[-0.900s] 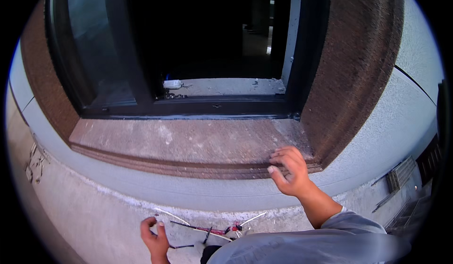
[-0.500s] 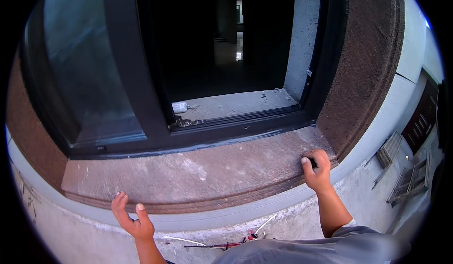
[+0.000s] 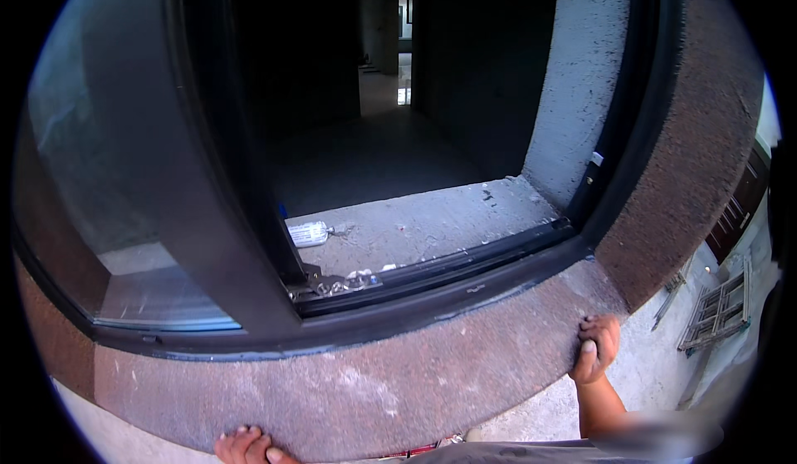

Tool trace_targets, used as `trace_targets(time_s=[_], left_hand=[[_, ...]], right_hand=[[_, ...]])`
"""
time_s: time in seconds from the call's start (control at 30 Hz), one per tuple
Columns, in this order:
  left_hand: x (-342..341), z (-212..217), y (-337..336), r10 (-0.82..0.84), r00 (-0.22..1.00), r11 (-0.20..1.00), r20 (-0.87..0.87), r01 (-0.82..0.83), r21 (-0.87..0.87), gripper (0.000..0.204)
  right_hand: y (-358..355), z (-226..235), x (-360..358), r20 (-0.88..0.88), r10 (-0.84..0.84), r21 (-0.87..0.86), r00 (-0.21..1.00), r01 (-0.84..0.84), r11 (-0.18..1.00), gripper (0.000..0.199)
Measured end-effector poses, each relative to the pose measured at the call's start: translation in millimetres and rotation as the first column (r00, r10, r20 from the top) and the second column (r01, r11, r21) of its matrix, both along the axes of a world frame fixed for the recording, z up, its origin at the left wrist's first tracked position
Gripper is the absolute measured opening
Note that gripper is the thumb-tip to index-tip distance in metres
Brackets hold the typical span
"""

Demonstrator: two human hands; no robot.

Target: The person positions a stepladder under a window, climbs it, and uses a caulking gun to apply sealant along the window frame edges. The person then descends and repositions the ladder to continue applying sealant to other sections of the frame.

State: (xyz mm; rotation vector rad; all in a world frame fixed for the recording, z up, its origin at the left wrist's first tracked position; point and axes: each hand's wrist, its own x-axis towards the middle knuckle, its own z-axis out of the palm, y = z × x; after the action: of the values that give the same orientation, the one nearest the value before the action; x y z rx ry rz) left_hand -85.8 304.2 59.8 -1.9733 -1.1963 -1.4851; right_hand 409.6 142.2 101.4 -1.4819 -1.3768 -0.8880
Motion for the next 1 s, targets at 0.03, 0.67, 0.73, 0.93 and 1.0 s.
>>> trace_targets(time_s=[0.03, 0.67, 0.73, 0.93, 1.0], left_hand=[[-4, -7, 0, 0.002, 1.0, 1.0, -0.015, -0.002, 0.001, 0.04], [8, 8, 6, -0.041, 0.999, 0.999, 0.018, 0.041, 0.019, 0.04], [9, 11, 4, -0.043, 0.999, 0.999, 0.013, 0.043, 0.006, 0.039], [8, 8, 2, -0.052, 0.998, 0.999, 0.03, 0.052, -0.004, 0.039], [6, 7, 1, -0.048, 0.998, 0.999, 0.032, 0.048, -0.011, 0.039]], right_hand=[[-1, -1, 1, -0.005, -0.008, -0.008, 1.0, 0.008, 1.0, 0.025], [-4, -1, -1, -0.073, -0.053, -0.081, 0.996, 0.047, 0.996, 0.03], [-4, -2, -1, -0.074, -0.053, -0.076, 0.996, 0.047, 0.996, 0.03], [-6, -3, 1, -0.075, -0.046, -0.081, 0.996, 0.04, 0.996, 0.028], [-6, -2, 1, -0.063, -0.034, -0.078, 0.997, 0.029, 0.997, 0.027]])
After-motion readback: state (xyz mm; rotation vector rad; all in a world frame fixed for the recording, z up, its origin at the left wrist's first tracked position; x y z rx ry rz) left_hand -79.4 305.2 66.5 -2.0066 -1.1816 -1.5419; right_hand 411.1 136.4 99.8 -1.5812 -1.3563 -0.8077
